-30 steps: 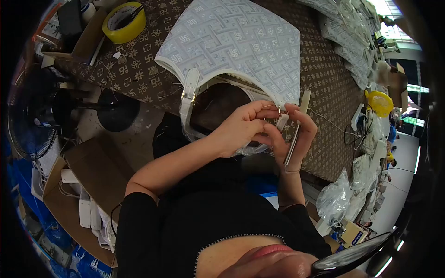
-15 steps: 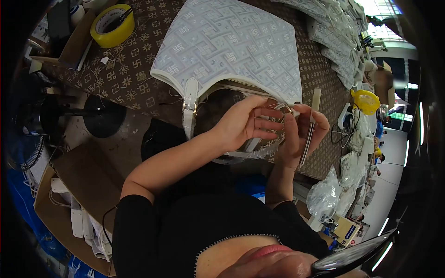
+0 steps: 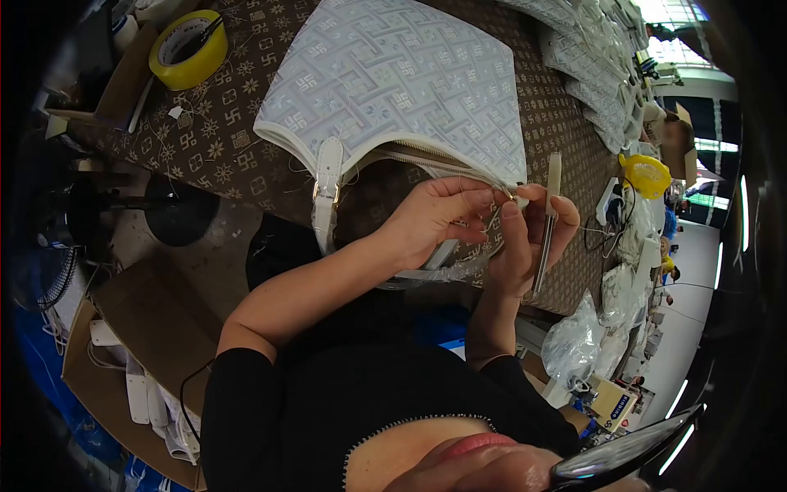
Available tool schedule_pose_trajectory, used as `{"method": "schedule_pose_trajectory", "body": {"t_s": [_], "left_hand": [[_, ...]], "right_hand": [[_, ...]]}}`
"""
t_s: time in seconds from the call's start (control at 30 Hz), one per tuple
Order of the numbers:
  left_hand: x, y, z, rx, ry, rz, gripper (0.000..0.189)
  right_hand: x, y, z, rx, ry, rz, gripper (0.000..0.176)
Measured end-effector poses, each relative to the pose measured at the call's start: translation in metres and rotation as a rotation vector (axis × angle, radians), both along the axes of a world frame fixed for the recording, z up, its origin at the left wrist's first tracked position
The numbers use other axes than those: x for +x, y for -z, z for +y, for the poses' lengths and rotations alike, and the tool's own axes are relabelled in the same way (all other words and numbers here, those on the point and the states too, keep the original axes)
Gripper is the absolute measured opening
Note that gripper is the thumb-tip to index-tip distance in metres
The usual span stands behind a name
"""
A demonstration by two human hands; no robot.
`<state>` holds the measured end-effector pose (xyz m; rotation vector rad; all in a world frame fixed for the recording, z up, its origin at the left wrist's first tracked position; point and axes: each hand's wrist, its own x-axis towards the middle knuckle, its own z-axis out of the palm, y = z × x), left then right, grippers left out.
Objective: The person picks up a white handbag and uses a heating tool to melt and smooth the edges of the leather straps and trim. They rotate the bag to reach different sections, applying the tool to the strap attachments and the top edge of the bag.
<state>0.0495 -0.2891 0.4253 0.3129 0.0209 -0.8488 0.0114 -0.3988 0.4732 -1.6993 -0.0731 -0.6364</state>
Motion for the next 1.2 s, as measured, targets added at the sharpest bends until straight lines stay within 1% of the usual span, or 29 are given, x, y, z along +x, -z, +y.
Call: {"method": "schedule_pose_trajectory", "body": {"t_s": [0.1,0.17,0.3,0.37,0.4,0.47,0.5,0.57,0.6,0.67,0.8,0.87,0.97,1.0,1.07,1.2], "left_hand": [[-0.001,0.004,-0.001,0.066,-0.023,-0.041,0.02],[-0.004,0.006,0.001,0.171,-0.007,-0.105,0.019],[-0.007,0.015,0.003,0.194,0.025,-0.164,0.018],[-0.008,0.019,0.007,0.235,0.094,-0.218,0.017],[-0.006,0.019,0.011,0.236,0.094,-0.218,0.017],[-0.002,0.014,0.019,0.346,0.294,-0.303,0.021],[0.0,0.009,0.019,0.345,0.295,-0.304,0.021],[0.002,-0.002,0.017,0.174,0.124,-0.074,0.028],[0.004,-0.001,0.016,0.174,0.121,-0.074,0.028],[0.012,0.001,0.013,-0.046,0.094,-0.01,0.033],[0.015,0.0,0.006,0.03,0.09,-0.063,0.029],[0.014,0.003,0.004,0.094,0.044,-0.127,0.024],[0.011,0.005,0.001,0.162,-0.009,-0.135,0.02],[0.009,0.005,0.0,0.163,-0.009,-0.134,0.02],[0.006,0.005,-0.003,0.124,-0.083,-0.139,0.019],[0.003,0.011,-0.004,0.084,-0.094,-0.13,0.017]], "right_hand": [[0.0,-0.001,0.0,0.03,0.011,0.029,0.045],[0.0,-0.001,0.002,0.054,0.011,0.033,0.045],[0.0,0.001,0.001,0.092,0.009,0.04,0.045],[0.0,0.001,0.002,0.1,0.003,0.041,0.045],[0.0,0.001,0.002,0.108,-0.001,0.041,0.045],[0.0,0.0,0.003,0.127,0.015,0.048,0.046],[0.0,-0.001,0.003,0.145,0.029,0.054,0.046],[0.0,0.001,-0.001,0.146,0.03,0.042,0.047],[0.001,0.003,-0.002,0.146,0.03,0.03,0.047],[-0.002,0.003,-0.002,0.137,0.014,0.041,0.047],[-0.003,0.003,-0.001,0.11,-0.001,0.031,0.047],[-0.003,0.005,-0.003,0.112,0.0,0.035,0.048],[-0.003,0.005,-0.003,0.12,-0.01,0.039,0.049],[-0.003,0.004,-0.003,0.123,-0.017,0.036,0.049],[-0.003,0.006,-0.004,0.117,-0.032,0.027,0.05],[-0.004,0.007,-0.003,0.11,-0.047,0.037,0.05]]}}
